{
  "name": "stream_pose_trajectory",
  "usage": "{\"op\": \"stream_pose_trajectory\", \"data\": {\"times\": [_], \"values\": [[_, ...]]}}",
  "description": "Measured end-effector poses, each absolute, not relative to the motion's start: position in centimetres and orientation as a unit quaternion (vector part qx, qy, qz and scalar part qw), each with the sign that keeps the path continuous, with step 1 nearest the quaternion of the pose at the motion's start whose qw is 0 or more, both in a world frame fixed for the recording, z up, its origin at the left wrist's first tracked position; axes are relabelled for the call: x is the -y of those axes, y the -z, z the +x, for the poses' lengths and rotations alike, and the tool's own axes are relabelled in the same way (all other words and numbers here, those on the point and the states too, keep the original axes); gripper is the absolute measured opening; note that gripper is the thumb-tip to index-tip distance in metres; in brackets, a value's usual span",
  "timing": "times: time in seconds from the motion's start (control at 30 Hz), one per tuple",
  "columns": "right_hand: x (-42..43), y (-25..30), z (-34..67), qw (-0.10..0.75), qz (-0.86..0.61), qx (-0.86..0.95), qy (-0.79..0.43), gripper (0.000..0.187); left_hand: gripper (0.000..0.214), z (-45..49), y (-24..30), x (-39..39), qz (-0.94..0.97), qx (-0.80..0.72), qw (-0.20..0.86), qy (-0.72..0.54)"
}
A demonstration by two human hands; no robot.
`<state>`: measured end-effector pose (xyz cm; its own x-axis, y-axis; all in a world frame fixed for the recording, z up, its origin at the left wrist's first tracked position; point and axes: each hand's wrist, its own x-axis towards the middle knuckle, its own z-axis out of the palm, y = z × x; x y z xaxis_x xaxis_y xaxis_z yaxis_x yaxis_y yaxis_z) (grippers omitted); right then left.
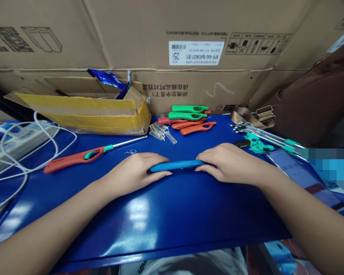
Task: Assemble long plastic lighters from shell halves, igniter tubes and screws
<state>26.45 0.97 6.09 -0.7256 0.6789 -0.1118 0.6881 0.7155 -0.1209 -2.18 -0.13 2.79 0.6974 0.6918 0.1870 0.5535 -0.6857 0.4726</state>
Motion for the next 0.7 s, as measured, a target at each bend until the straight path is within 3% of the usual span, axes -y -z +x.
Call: {"op": "stream_pose_trajectory", "data": {"times": [0.27, 0.7], "values": [[-1.2, -5.8, 27.0, 0.025, 0.428, -0.903, 0.036, 0.021, 0.026, -1.9, -3.2, 0.2, 0.855, -0.394, 0.218, -0.257], [-1.1, -5.5, 26.6, -0.072, 0.356, -0.926, 0.106, 0.024, 0.017, -1.9, -3.3, 1.2, 0.901, -0.335, 0.1, -0.256]]}}
